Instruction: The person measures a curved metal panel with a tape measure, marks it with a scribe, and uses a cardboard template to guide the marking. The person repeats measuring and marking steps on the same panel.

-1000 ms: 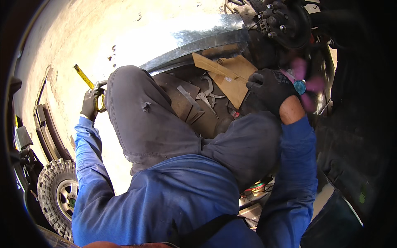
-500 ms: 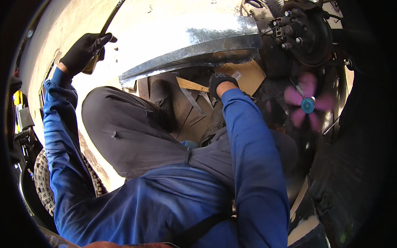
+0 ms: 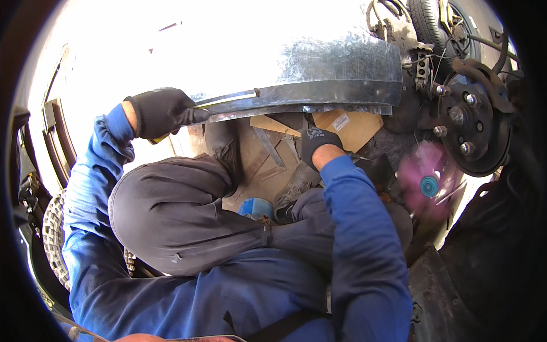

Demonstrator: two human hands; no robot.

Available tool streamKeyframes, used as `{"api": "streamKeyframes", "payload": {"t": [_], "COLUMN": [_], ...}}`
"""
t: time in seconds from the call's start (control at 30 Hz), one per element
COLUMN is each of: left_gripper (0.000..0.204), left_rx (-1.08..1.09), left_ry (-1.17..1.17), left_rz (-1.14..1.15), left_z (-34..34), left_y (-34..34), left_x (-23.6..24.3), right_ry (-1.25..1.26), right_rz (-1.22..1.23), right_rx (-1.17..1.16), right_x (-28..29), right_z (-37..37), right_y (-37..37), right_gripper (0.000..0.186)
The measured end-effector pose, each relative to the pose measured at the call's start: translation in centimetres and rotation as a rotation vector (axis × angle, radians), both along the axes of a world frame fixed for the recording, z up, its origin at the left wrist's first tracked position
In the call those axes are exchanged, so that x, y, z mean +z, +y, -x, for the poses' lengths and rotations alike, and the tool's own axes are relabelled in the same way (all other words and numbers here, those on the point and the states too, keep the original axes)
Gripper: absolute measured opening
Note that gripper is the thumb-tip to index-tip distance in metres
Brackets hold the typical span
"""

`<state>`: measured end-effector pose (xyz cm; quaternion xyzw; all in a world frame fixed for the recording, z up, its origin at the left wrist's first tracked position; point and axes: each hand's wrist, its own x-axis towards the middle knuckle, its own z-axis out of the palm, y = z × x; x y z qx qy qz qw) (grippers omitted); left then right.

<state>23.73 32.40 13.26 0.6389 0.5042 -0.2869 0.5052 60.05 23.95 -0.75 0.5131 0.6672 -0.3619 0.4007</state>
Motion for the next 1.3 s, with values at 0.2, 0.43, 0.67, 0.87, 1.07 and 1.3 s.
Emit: {"api": "streamKeyframes", "payload": {"t": [0.2, 0.43, 0.67, 0.87, 1.07, 1.3], "left_gripper": [0.069, 0.072, 0.067, 0.053, 0.034, 0.042], "left_rx": [-0.157, -0.169, -0.035, 0.262, 0.466, 0.510], "left_ry": [-0.138, -0.121, -0.165, -0.156, -0.031, 0.026], "left_rz": [-0.096, -0.134, -0.092, -0.199, -0.246, -0.347], "left_z": [-1.6, -3.2, -3.1, 3.4, 13.4, 18.1], "left_y": [-3.3, -1.4, 0.1, -1.6, -4.1, -6.0], "left_x": [-0.8, 2.5, 3.7, 1.9, -1.2, -4.7], "right_ry": [0.737, 0.984, 1.149, 0.881, 0.342, -0.076], "right_rz": [-0.098, -0.153, -0.335, -0.492, -0.871, -1.217], "right_rx": [-0.473, -0.610, -0.520, -1.074, -0.983, -0.691], "right_x": [14.6, 19.4, 17.9, 14.3, 6.8, 1.3], "right_z": [1.1, 1.2, 0.1, -7.8, -14.2, -21.1], "right_y": [1.4, 3.2, 4.5, 7.9, 10.4, 12.7], "right_gripper": [0.052, 0.049, 0.024, 0.021, 0.044, 0.064]}}
